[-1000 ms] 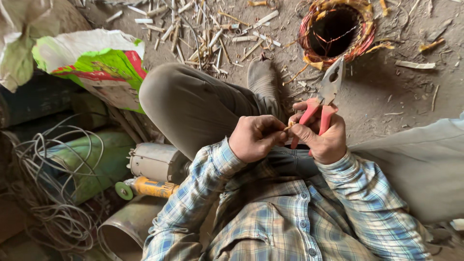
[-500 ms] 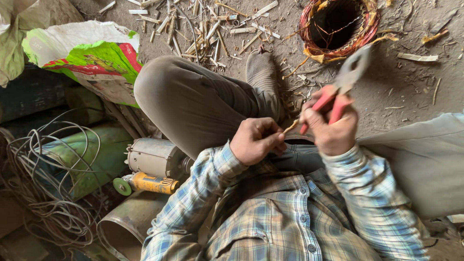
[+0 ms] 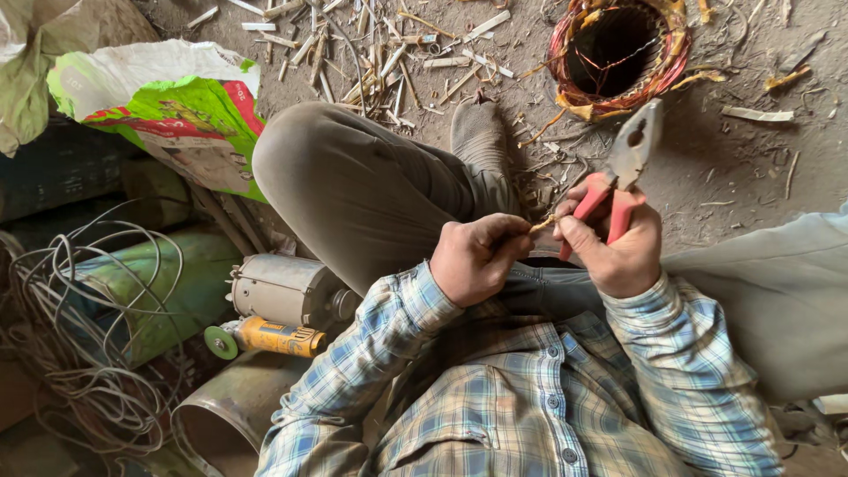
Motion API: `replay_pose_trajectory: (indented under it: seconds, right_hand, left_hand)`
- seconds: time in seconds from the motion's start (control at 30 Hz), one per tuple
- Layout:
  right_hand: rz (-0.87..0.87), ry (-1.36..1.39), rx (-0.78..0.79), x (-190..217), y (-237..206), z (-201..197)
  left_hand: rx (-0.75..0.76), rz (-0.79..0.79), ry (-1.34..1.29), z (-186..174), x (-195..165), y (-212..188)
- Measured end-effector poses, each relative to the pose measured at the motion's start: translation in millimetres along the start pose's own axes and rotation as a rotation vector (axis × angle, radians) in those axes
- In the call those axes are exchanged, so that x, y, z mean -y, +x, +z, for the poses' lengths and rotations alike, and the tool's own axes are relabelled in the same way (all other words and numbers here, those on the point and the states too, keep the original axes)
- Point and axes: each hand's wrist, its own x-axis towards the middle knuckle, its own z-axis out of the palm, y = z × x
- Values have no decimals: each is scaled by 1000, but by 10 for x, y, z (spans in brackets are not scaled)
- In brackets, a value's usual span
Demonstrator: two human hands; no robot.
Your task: The person sits on the floor and uses pliers to strip the insulation from a coil of copper wire. They repeatedly pull sections of wire from the coil, cut the insulation, and discard the stripped pieces onto the ground.
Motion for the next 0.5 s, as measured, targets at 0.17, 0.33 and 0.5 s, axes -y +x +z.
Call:
replay_pose_trajectory:
  seconds: [0.17, 0.33, 0.5]
  right_hand:
    - [-36, -50, 35, 28, -6, -38]
    - [-22, -84, 46, -29, -9, -22]
    - [-66, -100, 51, -65, -17, -2]
  left_hand:
    - [-11, 15, -20, 53, -36, 7]
    - [67, 0, 31, 49, -131, 26]
    - [-1, 197, 151, -67, -240, 119]
